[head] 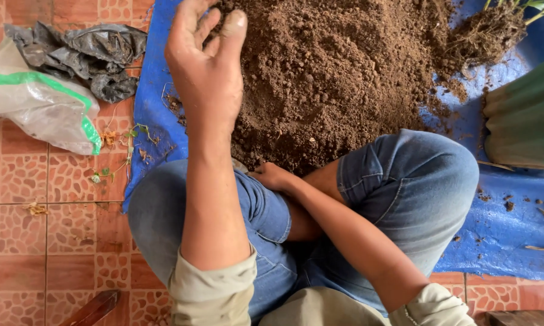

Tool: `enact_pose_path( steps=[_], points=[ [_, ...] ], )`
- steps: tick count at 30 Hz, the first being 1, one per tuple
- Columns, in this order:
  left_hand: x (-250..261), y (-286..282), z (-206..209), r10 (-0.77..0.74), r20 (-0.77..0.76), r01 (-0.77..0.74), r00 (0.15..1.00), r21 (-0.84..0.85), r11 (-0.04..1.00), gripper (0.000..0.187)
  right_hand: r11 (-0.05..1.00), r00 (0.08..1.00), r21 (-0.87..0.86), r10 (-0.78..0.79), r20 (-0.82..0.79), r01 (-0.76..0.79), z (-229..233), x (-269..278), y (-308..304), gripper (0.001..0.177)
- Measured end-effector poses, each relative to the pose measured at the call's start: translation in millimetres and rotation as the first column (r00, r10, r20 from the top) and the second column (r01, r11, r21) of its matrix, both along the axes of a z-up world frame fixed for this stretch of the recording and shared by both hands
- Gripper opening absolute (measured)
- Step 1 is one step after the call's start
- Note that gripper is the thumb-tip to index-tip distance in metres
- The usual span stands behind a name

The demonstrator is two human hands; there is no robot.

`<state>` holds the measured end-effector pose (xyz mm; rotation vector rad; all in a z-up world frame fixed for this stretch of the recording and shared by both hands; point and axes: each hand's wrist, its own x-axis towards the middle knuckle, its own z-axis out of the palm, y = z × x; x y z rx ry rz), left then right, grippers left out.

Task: Mixing and breaking up clumps of soil on a tarp using hands and a trowel in preparation for potting.

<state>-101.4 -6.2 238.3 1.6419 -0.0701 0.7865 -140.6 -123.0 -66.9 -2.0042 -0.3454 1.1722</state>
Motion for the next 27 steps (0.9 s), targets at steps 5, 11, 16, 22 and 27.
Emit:
enact_pose_path(
  steps=[5,11,16,22,27],
  points=[
    [-21,-25,26,0.013,0.002,-0.013,1.0,0.087,0.996,0.032,0.996,0.994,-0.085,-0.044,-0.097,0.035,0,11,10,0.041],
    [-30,-22,27,-0.004,0.009,0.004,1.0,-0.021,1.0,0.03,0.945,0.964,-0.202,-0.267,-0.016,0.258,17,17,14,0.04],
    [-36,-16,29,-0.001,0.045,0.003,0.999,-0.058,0.998,0.028,0.878,0.865,-0.099,-0.479,-0.148,0.469,40,33,5,0.041],
    [-42,-29,36,0.003,0.089,0.005,0.996,-0.083,0.997,0.029,0.813,0.792,-0.041,-0.575,-0.205,0.58,90,57,-11,0.038],
    [-46,-35,37,-0.034,0.107,0.042,0.994,-0.079,0.996,0.032,0.693,0.682,0.036,-0.697,-0.22,0.72,161,92,-48,0.033]
  ],
)
